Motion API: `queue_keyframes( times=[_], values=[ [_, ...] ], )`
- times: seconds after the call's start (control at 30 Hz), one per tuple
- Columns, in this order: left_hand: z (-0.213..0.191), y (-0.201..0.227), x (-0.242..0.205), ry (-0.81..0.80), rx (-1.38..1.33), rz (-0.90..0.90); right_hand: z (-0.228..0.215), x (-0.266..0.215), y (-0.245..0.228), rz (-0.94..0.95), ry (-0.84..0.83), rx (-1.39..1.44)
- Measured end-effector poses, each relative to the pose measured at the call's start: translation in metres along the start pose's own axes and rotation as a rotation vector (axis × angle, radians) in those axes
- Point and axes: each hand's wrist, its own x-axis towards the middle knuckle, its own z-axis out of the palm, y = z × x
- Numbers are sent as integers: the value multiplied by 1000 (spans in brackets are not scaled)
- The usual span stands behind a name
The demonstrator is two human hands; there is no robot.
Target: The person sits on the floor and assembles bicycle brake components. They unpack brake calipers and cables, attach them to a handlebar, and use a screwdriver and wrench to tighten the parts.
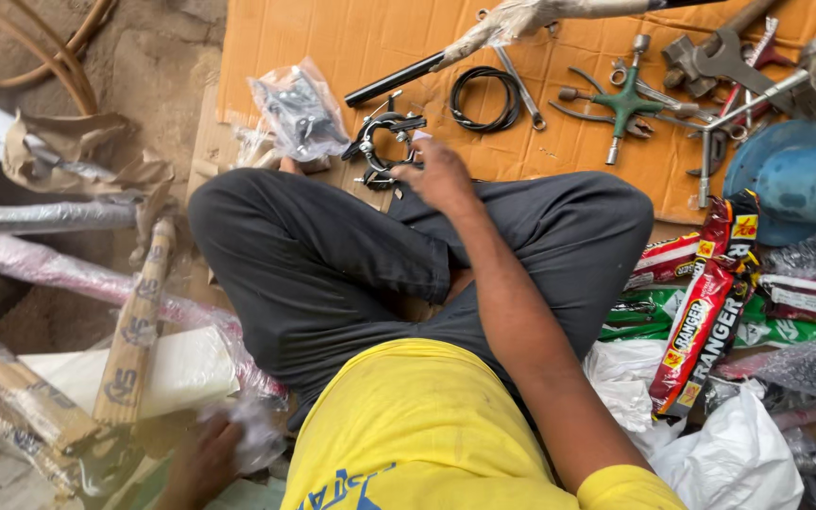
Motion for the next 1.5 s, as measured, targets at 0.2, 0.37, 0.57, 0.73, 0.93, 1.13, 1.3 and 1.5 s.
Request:
queue_keyframes(
  times=[0.2, 0.37, 0.57, 0.73, 0.93, 1.13, 1.3, 1.5],
  values=[
    [-4, 2, 35, -579, 33, -271, -1, 4, -12, 323, -168, 182],
    [-55, 64, 104, -773, 132, -373, -47, -3, -18, 157, 155, 338],
    [-116, 120, 253, 156, -716, -142, -102, -23, -15, 205, 185, 1116],
    [-110, 126, 384, 293, -1646, 76, -97, -44, -22, 38, 88, 1016],
    [-118, 108, 442, -295, -1803, 242, -134, -55, -14, -64, 65, 896],
    [-90, 123, 469, -539, -1449, 202, -154, -48, -17, -90, 49, 565],
    [-55, 136, 472, -376, -1706, 83, -148, -50, 0, -85, 231, 276],
    [-48, 138, 486, -370, -1939, 49, -244, -53, 115, 349, 710, 162]
  ],
)
